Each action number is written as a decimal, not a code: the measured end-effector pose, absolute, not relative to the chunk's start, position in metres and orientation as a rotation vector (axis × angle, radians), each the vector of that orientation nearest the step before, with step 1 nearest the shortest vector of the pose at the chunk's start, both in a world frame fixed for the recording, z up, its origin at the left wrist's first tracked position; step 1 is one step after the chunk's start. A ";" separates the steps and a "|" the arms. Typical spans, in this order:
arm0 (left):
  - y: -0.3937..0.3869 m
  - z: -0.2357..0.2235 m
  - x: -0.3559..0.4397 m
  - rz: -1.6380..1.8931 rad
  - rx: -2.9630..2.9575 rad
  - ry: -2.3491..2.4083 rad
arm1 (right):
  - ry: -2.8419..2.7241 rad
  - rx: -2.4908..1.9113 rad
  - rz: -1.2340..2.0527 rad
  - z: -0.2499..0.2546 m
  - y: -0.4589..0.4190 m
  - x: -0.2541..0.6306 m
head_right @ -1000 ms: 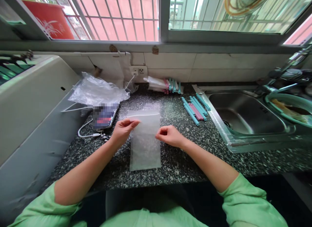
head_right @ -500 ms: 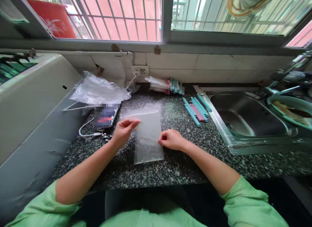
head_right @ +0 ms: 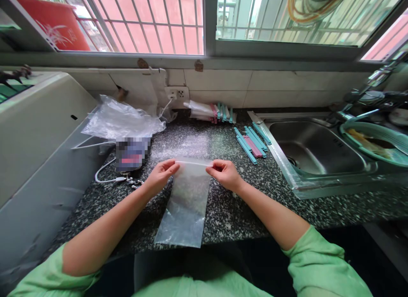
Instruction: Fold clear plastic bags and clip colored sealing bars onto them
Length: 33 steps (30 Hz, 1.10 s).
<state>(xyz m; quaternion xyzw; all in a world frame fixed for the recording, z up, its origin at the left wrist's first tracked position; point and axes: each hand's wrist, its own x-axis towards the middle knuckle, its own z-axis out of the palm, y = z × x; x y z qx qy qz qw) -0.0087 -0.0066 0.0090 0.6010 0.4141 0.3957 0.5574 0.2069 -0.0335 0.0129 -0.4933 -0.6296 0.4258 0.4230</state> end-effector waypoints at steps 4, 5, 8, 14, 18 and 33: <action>-0.006 0.009 -0.009 1.026 1.479 1.029 | -1.617 -1.219 1.037 0.011 -0.032 0.207; -0.006 0.009 -0.009 1.028 1.480 1.034 | -1.625 -1.220 1.025 0.010 -0.032 0.208; -0.006 0.007 -0.007 0.940 1.425 1.000 | -1.644 -1.232 0.967 0.008 -0.032 0.208; -0.003 0.004 -0.007 0.805 1.375 1.012 | -1.764 -1.280 0.741 0.009 -0.016 0.230; -0.002 0.005 -0.010 0.859 1.396 1.042 | -1.545 -1.581 0.122 0.011 0.017 0.294; 0.002 0.001 -0.013 0.900 1.368 1.064 | -1.168 -2.447 -0.197 -0.002 0.051 0.384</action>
